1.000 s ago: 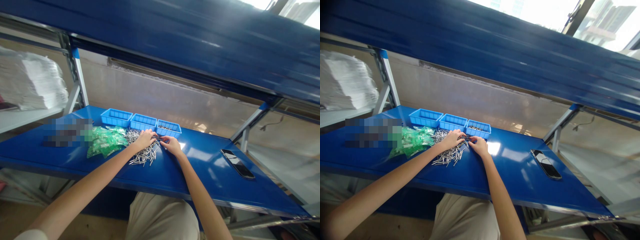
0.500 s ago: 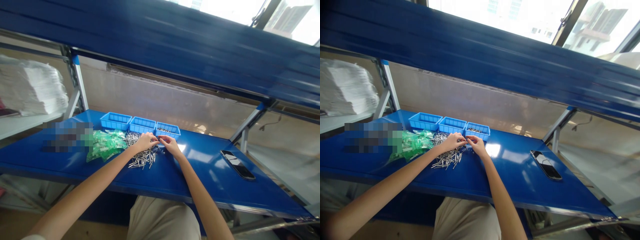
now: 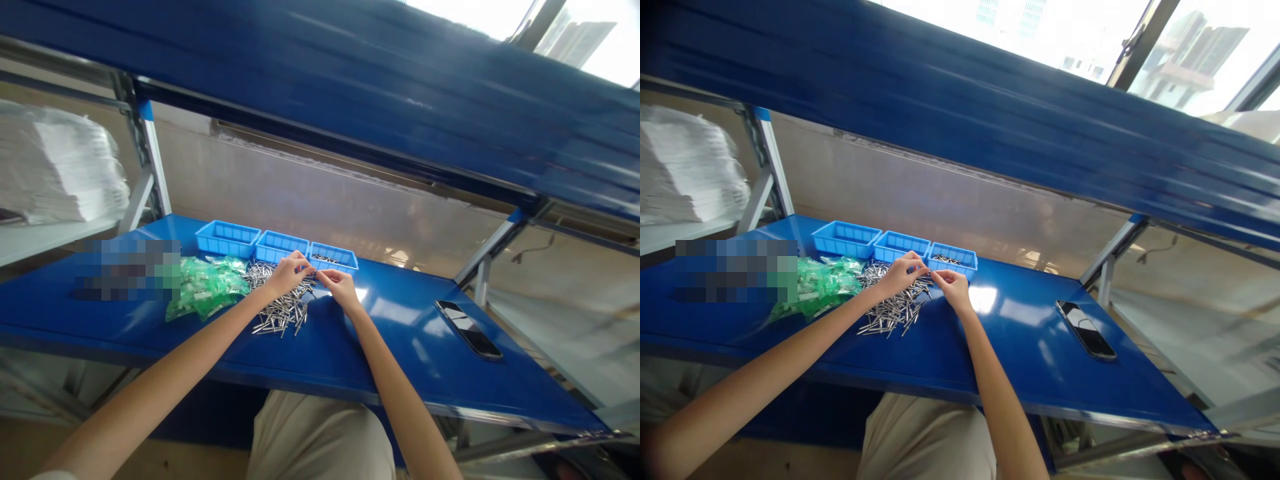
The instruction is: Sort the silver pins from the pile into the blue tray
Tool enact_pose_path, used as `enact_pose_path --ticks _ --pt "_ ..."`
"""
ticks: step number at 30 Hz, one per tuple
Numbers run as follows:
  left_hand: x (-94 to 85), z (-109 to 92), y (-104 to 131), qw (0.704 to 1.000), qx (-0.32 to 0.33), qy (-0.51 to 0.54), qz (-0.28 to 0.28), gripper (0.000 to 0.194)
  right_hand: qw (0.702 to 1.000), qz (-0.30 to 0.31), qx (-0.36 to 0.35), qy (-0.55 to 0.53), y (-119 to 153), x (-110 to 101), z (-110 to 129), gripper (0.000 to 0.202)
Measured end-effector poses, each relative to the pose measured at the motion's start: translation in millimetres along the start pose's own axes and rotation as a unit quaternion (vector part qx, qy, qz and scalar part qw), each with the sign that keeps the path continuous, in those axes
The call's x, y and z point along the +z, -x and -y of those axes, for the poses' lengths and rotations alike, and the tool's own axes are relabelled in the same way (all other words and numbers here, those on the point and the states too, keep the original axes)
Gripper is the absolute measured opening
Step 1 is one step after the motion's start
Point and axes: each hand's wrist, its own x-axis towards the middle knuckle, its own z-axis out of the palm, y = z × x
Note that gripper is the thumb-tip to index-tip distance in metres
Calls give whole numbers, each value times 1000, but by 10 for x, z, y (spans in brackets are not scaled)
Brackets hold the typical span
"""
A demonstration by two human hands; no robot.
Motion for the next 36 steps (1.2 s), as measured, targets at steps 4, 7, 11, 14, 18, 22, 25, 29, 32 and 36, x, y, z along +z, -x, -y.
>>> enact_pose_path --ticks 4,7,11,14,18,22,25,29,32,36 --pt "28 -10 18 999 23 7 42 18 998 -39 -16 -43 -14 5 8 35" --pt "46 3 26 997 37 7 63 16 999 -19 -22 -46 -10 15 13 36" --pt "24 -3 0 999 -13 25 -18 18 998 -51 0 -38 -11 14 13 37" --pt "-16 -32 -22 997 -38 32 -66 19 998 -49 10 -27 -19 9 -10 37" --pt "-41 -53 -27 996 -41 40 -64 18 999 -42 15 -17 -23 7 -38 37" --pt "-16 -20 -17 998 -29 31 -52 19 998 -35 42 -27 -18 9 -32 40" --pt "17 16 2 999 -21 -6 -27 20 993 -58 72 -67 -23 7 -22 44" --pt "44 19 34 998 -32 -60 19 31 983 -96 105 -117 -55 -29 -21 43" --pt "43 4 46 995 -52 -80 23 30 977 -108 88 -163 -97 -67 -18 44" --pt "38 15 47 994 -54 -95 15 25 986 -80 37 -140 -129 -91 -25 52"
